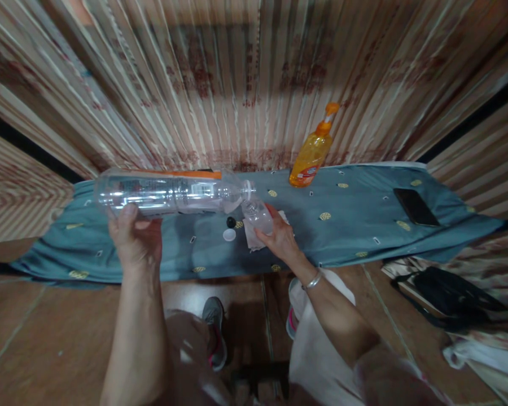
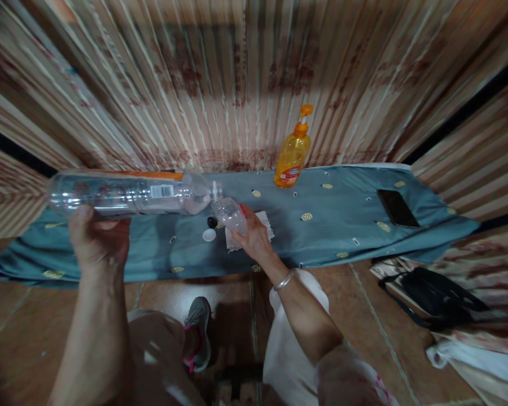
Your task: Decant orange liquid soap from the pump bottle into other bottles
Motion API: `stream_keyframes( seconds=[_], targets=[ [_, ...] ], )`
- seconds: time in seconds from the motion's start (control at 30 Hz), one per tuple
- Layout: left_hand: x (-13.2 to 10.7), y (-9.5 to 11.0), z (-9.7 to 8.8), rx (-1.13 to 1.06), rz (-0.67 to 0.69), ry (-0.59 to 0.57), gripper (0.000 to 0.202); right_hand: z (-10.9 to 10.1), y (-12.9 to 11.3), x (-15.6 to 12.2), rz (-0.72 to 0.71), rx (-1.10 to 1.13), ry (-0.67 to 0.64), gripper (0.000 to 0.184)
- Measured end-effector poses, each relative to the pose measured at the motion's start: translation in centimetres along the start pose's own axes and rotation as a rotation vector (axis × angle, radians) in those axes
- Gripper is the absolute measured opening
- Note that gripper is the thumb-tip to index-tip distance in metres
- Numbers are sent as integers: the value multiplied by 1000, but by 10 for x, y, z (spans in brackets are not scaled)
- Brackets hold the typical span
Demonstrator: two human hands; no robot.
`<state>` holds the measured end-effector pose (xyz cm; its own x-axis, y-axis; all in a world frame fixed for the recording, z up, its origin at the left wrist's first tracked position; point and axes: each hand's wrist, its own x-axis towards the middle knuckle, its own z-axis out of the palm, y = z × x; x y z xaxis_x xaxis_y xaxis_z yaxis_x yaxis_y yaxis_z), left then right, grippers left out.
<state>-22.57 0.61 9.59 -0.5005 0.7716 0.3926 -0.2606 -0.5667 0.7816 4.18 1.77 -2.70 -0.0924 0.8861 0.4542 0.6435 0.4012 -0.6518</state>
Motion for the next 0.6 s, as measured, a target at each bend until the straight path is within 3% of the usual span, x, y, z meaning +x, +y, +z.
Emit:
stream_keyframes(
  seconds=[0.23,0.6],
  targets=[
    [-1,-7,-8,4,-67,78,43,-1,1,2,27,2,26,68],
    [-6,-8,-3,-9,-136,142,37,-1,1,2,48,2,37,66]
  ],
)
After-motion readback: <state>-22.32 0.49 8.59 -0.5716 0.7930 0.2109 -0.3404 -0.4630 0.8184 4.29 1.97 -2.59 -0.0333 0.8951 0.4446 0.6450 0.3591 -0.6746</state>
